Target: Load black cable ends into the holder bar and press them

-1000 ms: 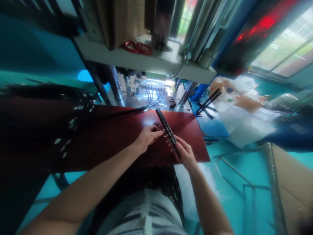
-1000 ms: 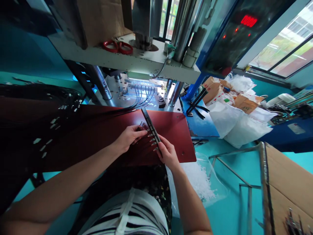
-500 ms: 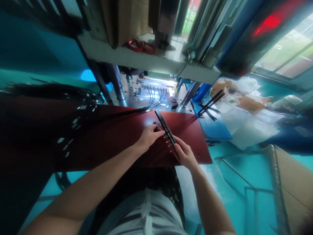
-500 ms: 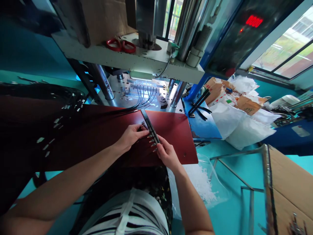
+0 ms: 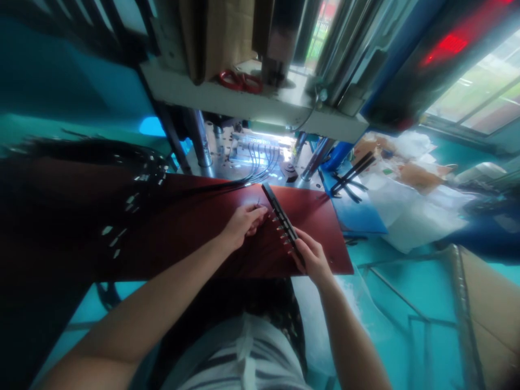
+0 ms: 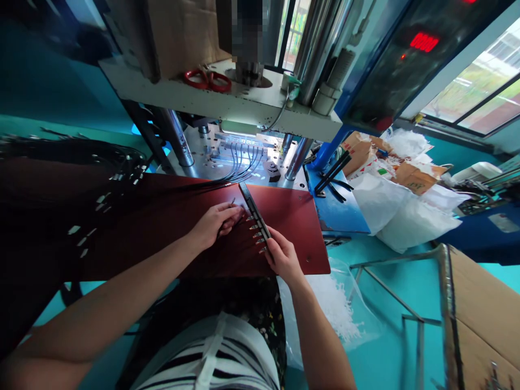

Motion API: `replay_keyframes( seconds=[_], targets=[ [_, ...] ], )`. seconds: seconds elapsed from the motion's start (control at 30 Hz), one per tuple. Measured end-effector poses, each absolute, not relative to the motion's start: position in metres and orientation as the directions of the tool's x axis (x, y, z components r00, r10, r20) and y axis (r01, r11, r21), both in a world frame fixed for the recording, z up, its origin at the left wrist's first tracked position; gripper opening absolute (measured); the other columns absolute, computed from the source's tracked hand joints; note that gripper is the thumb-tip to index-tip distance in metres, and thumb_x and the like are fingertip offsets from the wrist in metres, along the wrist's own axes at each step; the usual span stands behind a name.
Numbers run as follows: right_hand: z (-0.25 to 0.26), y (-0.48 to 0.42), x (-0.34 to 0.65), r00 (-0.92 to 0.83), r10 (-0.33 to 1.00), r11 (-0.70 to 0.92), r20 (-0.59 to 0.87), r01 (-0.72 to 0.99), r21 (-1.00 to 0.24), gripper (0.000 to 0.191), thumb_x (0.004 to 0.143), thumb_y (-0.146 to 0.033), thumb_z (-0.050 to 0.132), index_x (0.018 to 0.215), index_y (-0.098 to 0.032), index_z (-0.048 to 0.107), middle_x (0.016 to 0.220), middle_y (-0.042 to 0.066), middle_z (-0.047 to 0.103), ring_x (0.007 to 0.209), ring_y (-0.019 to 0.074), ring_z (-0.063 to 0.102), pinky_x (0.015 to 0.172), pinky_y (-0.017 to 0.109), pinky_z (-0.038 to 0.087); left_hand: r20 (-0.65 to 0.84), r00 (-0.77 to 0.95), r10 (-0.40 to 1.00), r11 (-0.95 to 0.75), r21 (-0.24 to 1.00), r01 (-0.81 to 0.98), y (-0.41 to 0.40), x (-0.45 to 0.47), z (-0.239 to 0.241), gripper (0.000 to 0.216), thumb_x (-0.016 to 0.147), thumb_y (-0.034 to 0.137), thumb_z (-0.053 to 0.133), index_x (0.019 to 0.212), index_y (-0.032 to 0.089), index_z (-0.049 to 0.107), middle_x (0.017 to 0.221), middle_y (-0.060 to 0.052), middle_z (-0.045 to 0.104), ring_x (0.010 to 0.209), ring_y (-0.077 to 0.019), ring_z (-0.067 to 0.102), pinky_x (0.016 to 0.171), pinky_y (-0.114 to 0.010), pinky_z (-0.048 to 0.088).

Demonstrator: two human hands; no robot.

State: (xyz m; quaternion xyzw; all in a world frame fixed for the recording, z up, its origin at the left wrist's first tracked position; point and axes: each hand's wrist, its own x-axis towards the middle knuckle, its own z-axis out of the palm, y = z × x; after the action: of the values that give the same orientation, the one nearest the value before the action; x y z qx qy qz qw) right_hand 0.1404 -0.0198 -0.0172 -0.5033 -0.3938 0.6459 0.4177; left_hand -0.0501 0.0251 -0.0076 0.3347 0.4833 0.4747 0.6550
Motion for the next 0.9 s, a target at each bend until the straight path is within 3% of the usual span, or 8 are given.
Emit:
replay_keyframes(
  seconds=[0.17,0.27,0.43,0.53,0.8,0.9],
  targets=[
    [-0.018,-0.017,0.142,-0.178,0.940,-0.313,-0.292,-0.102,-0.944,0.043,0.070,-0.044,0.068,0.108,-0.026,0.065,0.088,0.001,0.066,0.063,0.0095,0.058,0.049,0.017,0.047,-0.373,0.134,0.918,0.394,0.895,-0.210,0.028,-0.048,-0.010,0.026,0.067,0.036,0.063,0.062,0.014,0.051,0.041,0.008,0.032,0.032,-0.0019,0.022,0.034,-0.017,0.009],
    [-0.018,-0.017,0.143,-0.188,0.940,-0.303,-0.286,-0.071,-0.950,0.045,0.070,-0.045,0.068,0.110,-0.025,0.064,0.085,0.002,0.067,0.059,0.0096,0.057,0.046,0.017,0.045,-0.378,0.098,0.921,0.389,0.904,-0.178,0.030,-0.049,-0.011,0.025,0.066,0.035,0.062,0.059,0.014,0.050,0.041,0.007,0.037,0.032,-0.0024,0.024,0.035,-0.018,0.012],
    [-0.014,-0.018,0.143,-0.190,0.930,-0.327,-0.314,-0.042,-0.944,0.045,0.072,-0.046,0.066,0.112,-0.025,0.063,0.095,0.003,0.066,0.067,0.0125,0.060,0.048,0.018,0.047,-0.173,-0.055,0.983,0.174,0.984,0.020,0.031,-0.048,-0.015,0.022,0.064,0.030,0.061,0.054,0.013,0.052,0.051,0.002,0.052,0.046,-0.0063,0.043,0.046,-0.018,0.031],
    [-0.013,-0.016,0.144,-0.218,0.926,-0.320,-0.307,-0.027,-0.947,0.045,0.073,-0.046,0.066,0.112,-0.025,0.062,0.100,0.004,0.066,0.073,0.0138,0.061,0.049,0.018,0.047,-0.130,-0.062,0.990,0.134,0.988,0.072,0.033,-0.049,-0.018,0.019,0.065,0.029,0.059,0.054,0.014,0.053,0.051,0.002,0.053,0.049,-0.0078,0.045,0.050,-0.019,0.033],
    [-0.016,-0.011,0.142,-0.328,0.894,-0.293,-0.305,0.087,-0.952,0.049,0.075,-0.047,0.063,0.118,-0.026,0.059,0.096,0.003,0.067,0.074,0.0161,0.063,0.059,0.025,0.051,-0.060,-0.079,0.995,0.067,0.994,0.089,0.033,-0.052,-0.022,0.021,0.065,0.028,0.059,0.051,0.014,0.052,0.051,0.001,0.053,0.051,-0.0080,0.046,0.052,-0.019,0.034],
    [-0.018,-0.013,0.142,-0.288,0.907,-0.311,-0.307,0.033,-0.950,0.047,0.074,-0.047,0.064,0.115,-0.025,0.061,0.103,0.003,0.065,0.083,0.0167,0.062,0.064,0.024,0.052,-0.110,-0.047,0.993,0.108,0.993,-0.048,0.031,-0.055,-0.018,0.025,0.069,0.037,0.060,0.061,0.014,0.053,0.056,0.002,0.052,0.049,-0.0060,0.042,0.045,-0.017,0.030]
  ],
)
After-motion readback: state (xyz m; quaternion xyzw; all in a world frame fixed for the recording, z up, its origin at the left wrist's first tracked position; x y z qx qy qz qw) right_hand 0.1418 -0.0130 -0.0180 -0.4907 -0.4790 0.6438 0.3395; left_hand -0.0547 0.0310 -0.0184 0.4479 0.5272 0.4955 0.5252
